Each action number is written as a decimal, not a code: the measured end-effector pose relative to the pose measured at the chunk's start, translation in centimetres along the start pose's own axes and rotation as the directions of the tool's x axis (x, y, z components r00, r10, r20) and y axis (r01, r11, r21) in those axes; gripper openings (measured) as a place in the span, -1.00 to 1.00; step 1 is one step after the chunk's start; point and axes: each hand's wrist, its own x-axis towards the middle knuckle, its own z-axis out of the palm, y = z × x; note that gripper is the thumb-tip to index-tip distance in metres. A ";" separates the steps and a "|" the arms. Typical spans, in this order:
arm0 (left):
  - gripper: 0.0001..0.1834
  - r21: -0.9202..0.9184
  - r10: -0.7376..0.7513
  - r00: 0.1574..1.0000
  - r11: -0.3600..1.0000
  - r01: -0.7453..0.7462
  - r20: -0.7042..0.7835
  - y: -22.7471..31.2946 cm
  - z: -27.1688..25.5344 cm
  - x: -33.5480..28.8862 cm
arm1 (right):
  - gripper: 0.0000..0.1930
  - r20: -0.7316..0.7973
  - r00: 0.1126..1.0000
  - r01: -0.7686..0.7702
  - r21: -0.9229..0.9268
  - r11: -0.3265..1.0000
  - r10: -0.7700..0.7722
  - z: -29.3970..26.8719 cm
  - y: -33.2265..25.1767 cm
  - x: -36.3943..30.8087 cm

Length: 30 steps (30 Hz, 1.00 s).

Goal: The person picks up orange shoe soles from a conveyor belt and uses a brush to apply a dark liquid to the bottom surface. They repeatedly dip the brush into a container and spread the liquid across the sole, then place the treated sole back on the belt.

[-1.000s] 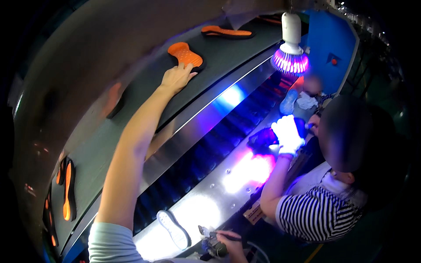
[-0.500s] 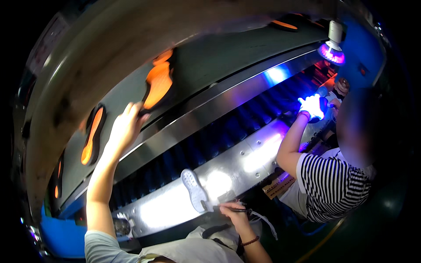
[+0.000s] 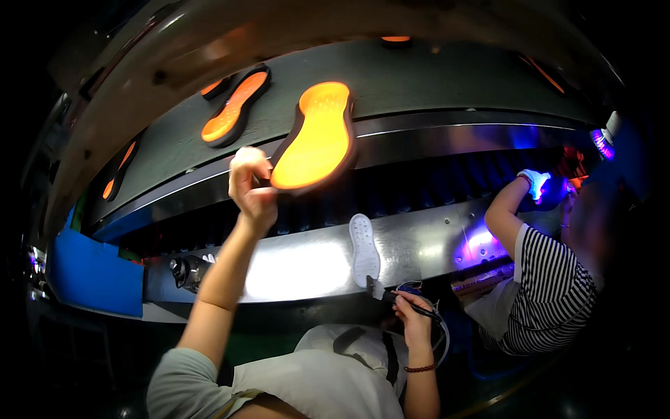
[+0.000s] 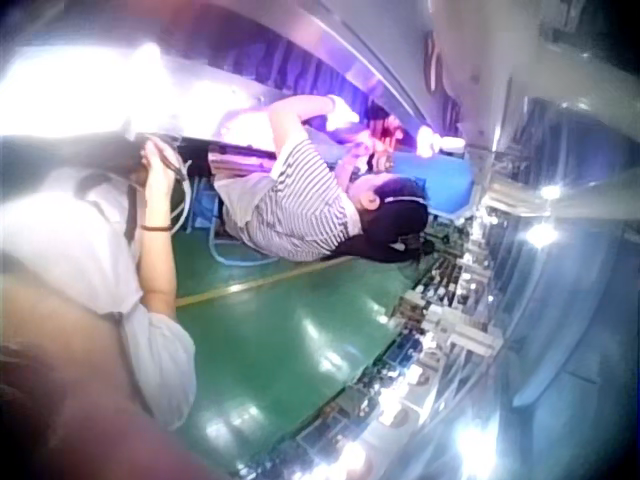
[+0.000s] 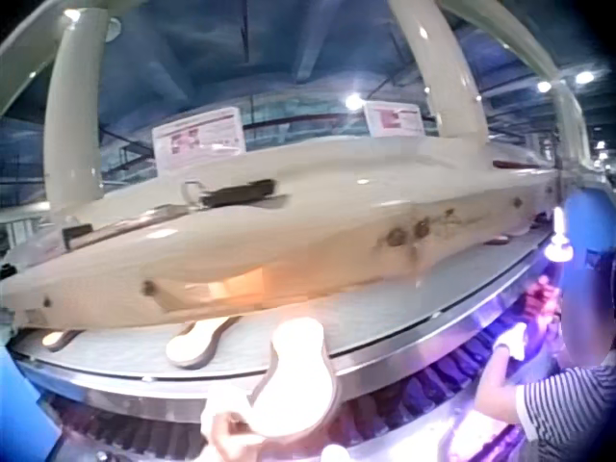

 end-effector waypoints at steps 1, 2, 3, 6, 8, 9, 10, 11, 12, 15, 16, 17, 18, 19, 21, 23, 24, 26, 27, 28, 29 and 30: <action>-0.51 -0.263 -0.165 0.957 0.960 0.100 -0.237 0.8 -0.2 -1.6 | -0.83 -0.012 1.000 -0.010 0.026 1.000 0.010 0.7 0.0 -0.4; -0.50 -0.196 -0.268 0.880 0.959 0.205 -0.392 1.6 -0.4 -2.4 | -0.82 0.002 1.000 0.013 0.029 0.999 -0.014 1.1 0.1 -0.5; -0.54 -0.240 -0.502 0.742 0.865 0.441 -0.444 2.1 0.1 -2.8 | -0.81 -0.009 0.998 0.068 0.025 0.997 -0.068 1.6 -0.1 -0.2; -0.44 -0.824 -0.957 0.189 -0.078 0.562 0.220 3.6 -1.0 -1.9 | -0.77 -0.007 0.981 0.195 0.064 0.979 -0.195 2.8 -1.1 -0.6; -0.54 -0.749 -0.791 0.253 -0.345 0.566 0.556 1.2 -3.7 -3.8 | -0.77 0.012 0.978 0.210 0.013 0.978 -0.210 4.0 -1.4 -0.7; -0.56 -0.731 -0.754 0.285 -0.353 0.584 0.592 1.0 -4.4 -4.9 | -0.76 0.021 0.977 0.211 -0.046 0.976 -0.211 4.0 -1.3 -0.5; -0.49 -0.697 -0.722 0.313 -0.317 0.643 0.617 1.3 -5.4 -5.9 | -0.74 0.026 0.980 0.199 -0.030 0.980 -0.198 4.3 -1.5 -0.5; -0.44 -0.670 -0.716 0.329 -0.257 0.697 0.616 2.1 -6.4 -7.6 | -0.75 0.017 0.977 0.211 -0.023 0.977 -0.211 4.5 -1.8 -0.6; -0.41 -0.669 -0.716 0.352 -0.213 0.712 0.603 3.6 -6.9 -8.6 | -0.77 0.015 0.981 0.192 -0.028 0.981 -0.192 4.4 -2.1 -0.5; -0.37 -0.673 -0.685 0.086 -0.672 0.310 0.723 7.0 -9.6 -15.2 | -0.81 0.035 0.989 0.142 -0.033 0.989 -0.140 3.8 -2.5 1.2; -0.35 -0.579 -0.606 0.089 -0.691 0.433 0.790 7.7 -9.4 -16.0 | -0.81 0.012 0.992 0.129 -0.059 0.990 -0.129 4.2 -3.1 1.5; -0.28 -0.532 -0.674 0.028 -0.557 0.638 0.738 8.5 -9.3 -16.5 | -0.82 0.041 0.984 0.173 -0.071 0.982 -0.171 4.4 -3.3 2.1; -0.24 -0.499 -0.659 -0.020 -0.589 0.635 0.752 8.8 -9.1 -17.0 | -0.82 0.063 0.983 0.177 -0.088 0.980 -0.172 4.5 -3.7 2.6; -0.20 -0.465 -0.642 -0.069 -0.621 0.631 0.763 9.1 -9.0 -17.5 | -0.82 0.085 0.981 0.181 -0.104 0.978 -0.172 4.5 -4.0 2.9; -0.14 -0.498 -0.709 0.006 -0.489 0.716 0.705 10.3 -9.3 -17.8 | -0.81 0.125 0.981 0.162 -0.088 0.983 -0.150 4.9 -4.3 3.3; -0.09 -0.665 -0.751 0.253 -0.312 0.679 0.610 10.9 -9.9 -18.3 | -0.81 0.140 0.985 0.110 -0.084 0.990 -0.098 5.2 -4.5 3.2; -0.10 -0.777 -0.718 0.374 -0.371 0.508 0.587 11.2 -9.3 -17.3 | -0.80 0.155 0.985 0.087 -0.083 0.993 -0.074 5.2 -4.5 3.3; -0.01 -0.821 -0.668 0.479 -0.475 0.316 0.570 9.5 -8.6 -17.9 | -0.80 0.186 0.981 0.061 -0.070 0.996 -0.047 5.2 -4.7 3.7; 0.07 -0.798 -0.647 0.469 -0.516 0.312 0.602 7.8 -8.8 -19.5 | -0.80 0.205 0.978 0.054 -0.061 0.997 -0.040 5.2 -5.1 3.9; 0.02 -0.756 -0.676 0.339 -0.592 0.279 0.655 6.9 -8.6 -18.9 | -0.79 0.226 0.973 0.055 -0.052 0.997 -0.042 5.4 -5.5 4.2; -0.07 -0.731 -0.683 0.259 -0.630 0.263 0.682 6.4 -7.7 -18.2 | -0.80 0.254 0.966 0.060 -0.048 0.997 -0.046 5.7 -6.0 4.1; -0.11 -0.765 -0.744 0.191 -0.595 0.246 0.640 6.1 -6.9 -17.3 | -0.80 0.287 0.956 0.070 -0.036 0.997 -0.057 6.3 -6.7 4.0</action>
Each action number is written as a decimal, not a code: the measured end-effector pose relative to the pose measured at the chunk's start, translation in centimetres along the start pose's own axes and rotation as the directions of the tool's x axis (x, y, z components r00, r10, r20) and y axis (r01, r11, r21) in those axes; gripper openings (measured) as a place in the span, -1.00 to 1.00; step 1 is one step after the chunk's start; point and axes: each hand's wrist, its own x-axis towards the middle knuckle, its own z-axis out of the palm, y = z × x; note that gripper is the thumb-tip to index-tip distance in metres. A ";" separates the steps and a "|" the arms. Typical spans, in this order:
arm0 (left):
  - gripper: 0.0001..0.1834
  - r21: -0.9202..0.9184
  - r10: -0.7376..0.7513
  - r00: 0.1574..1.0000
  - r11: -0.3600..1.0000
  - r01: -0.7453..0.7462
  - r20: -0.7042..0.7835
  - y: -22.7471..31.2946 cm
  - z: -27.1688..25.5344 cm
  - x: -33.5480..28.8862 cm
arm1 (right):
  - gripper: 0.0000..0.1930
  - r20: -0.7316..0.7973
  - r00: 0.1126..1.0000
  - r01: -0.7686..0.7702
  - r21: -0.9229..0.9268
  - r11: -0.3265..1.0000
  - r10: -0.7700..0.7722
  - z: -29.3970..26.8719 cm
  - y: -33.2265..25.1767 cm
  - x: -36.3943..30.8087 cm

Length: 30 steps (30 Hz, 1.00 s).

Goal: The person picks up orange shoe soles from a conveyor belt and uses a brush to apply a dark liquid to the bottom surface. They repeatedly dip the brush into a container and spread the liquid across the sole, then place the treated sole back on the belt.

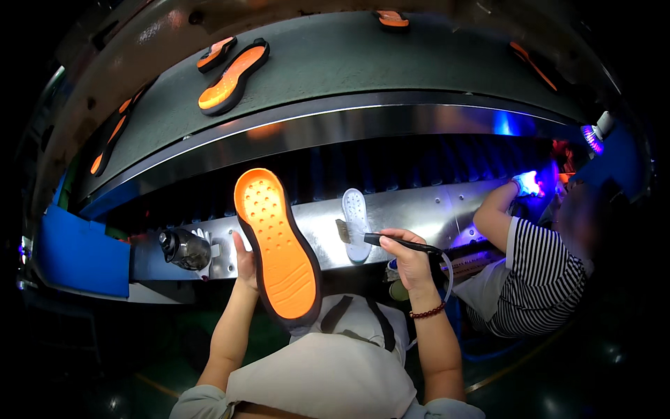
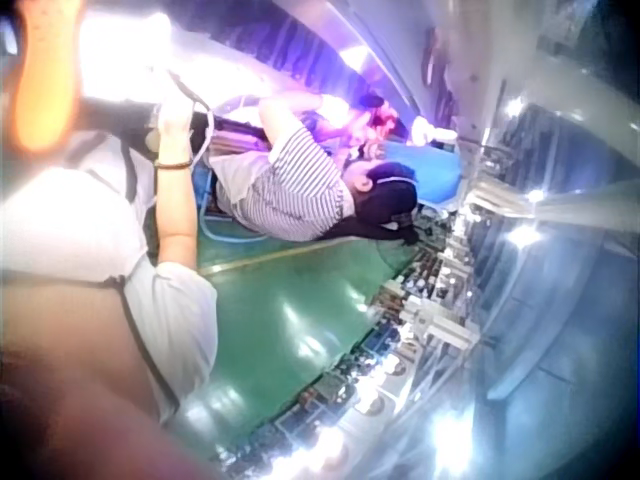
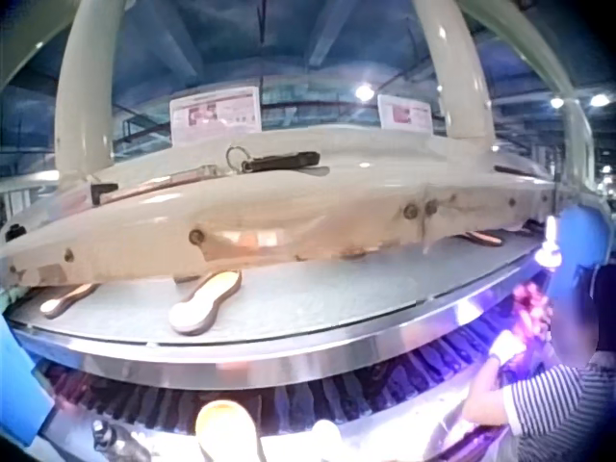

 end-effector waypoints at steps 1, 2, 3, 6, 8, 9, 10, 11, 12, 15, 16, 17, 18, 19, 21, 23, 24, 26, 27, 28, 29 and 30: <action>-0.15 -0.004 0.051 0.995 0.999 -0.052 -0.087 -0.2 0.5 0.8 | -0.80 0.034 0.999 0.012 0.009 1.000 -0.012 0.3 -0.7 0.1; -0.18 -0.004 0.061 0.996 0.998 -0.061 -0.068 -0.3 0.7 1.4 | -0.81 0.083 0.996 0.013 0.005 1.000 -0.014 0.4 -1.2 0.1; -0.18 0.009 0.086 0.994 0.996 -0.086 -0.061 -0.4 1.0 1.9 | -0.81 0.110 0.994 0.016 0.023 1.000 -0.019 0.7 -1.6 0.3; -0.16 0.125 0.194 0.980 0.974 -0.187 -0.046 -1.7 2.5 3.2 | -0.79 0.204 0.979 0.001 0.067 0.998 -0.015 1.8 -3.2 0.4; -0.11 0.074 0.108 0.993 0.992 -0.105 -0.037 -2.2 2.4 3.9 | -0.80 0.243 0.970 -0.023 0.061 0.998 0.008 2.7 -4.1 0.3; -0.10 0.059 0.061 0.998 0.996 -0.059 -0.027 -2.5 2.4 4.6 | -0.80 0.250 0.968 -0.032 0.049 0.998 0.019 3.0 -4.3 0.4; -0.12 0.030 0.055 0.998 0.998 -0.055 0.005 -2.9 3.3 5.1 | -0.79 0.253 0.967 -0.040 0.020 0.999 0.033 3.3 -4.6 0.5; -0.15 0.000 0.050 0.998 0.999 -0.050 0.038 -3.2 4.2 5.5 | -0.79 0.264 0.964 -0.043 -0.002 0.999 0.042 3.5 -4.4 0.8; -0.21 0.045 0.075 0.996 0.996 -0.077 0.048 -3.4 4.6 5.7 | -0.80 0.274 0.961 -0.042 -0.023 0.999 0.046 3.7 -4.3 1.2; -0.29 0.050 0.169 0.983 0.985 -0.166 -0.068 -4.2 6.7 6.6 | -0.78 0.289 0.956 -0.035 -0.035 0.999 0.044 4.5 -4.4 2.4; -0.25 0.053 0.158 0.987 0.986 -0.156 -0.040 -4.2 6.2 6.7 | -0.78 0.304 0.952 -0.026 -0.019 0.999 0.030 4.7 -4.2 3.0; -0.20 0.055 0.145 0.989 0.988 -0.144 -0.012 -4.0 5.3 7.0 | -0.79 0.317 0.948 -0.016 -0.003 1.000 0.016 4.9 -4.1 3.7; -0.16 0.056 0.125 0.992 0.990 -0.126 0.013 -4.1 4.6 7.1 | -0.78 0.307 0.951 -0.013 -0.015 1.000 0.017 5.3 -4.1 4.3; -0.16 0.078 0.121 0.992 0.989 -0.122 0.017 -4.2 4.8 7.2 | -0.79 0.292 0.956 -0.004 -0.035 0.999 0.014 5.3 -3.8 5.2; -0.16 0.129 0.123 0.992 0.984 -0.126 0.033 -4.2 5.7 7.3 | -0.79 0.301 0.953 -0.006 -0.060 0.998 0.024 6.1 -4.2 6.1; -0.16 0.126 0.101 0.994 0.987 -0.104 0.028 -4.5 5.9 7.4 | -0.81 0.314 0.949 0.021 -0.093 0.995 0.010 6.7 -4.7 6.5; -0.16 0.143 0.093 0.995 0.985 -0.095 0.018 -4.6 5.6 7.5 | -0.81 0.315 0.949 0.052 -0.118 0.992 -0.013 6.8 -4.7 7.0; -0.15 0.172 0.083 0.996 0.981 -0.085 0.015 -4.7 5.3 7.5 | -0.82 0.345 0.939 0.073 -0.145 0.987 -0.019 7.4 -5.1 7.7; -0.15 0.181 0.078 0.997 0.980 -0.081 0.023 -4.8 5.1 7.6 | -0.83 0.358 0.933 0.101 -0.164 0.981 -0.037 7.7 -5.4 8.0; -0.15 0.191 0.073 0.997 0.979 -0.078 0.031 -4.9 5.0 7.6 | -0.82 0.370 0.928 0.136 -0.214 0.967 -0.049 8.0 -5.6 8.4; -0.15 0.195 0.081 0.997 0.977 -0.082 0.014 -5.0 5.2 7.6 | -0.81 0.382 0.922 0.171 -0.263 0.950 -0.060 8.2 -5.7 8.7; -0.15 0.199 0.092 0.996 0.976 -0.089 -0.004 -5.3 5.6 7.5 | -0.84 0.376 0.923 0.205 -0.308 0.929 -0.079 8.7 -5.7 8.9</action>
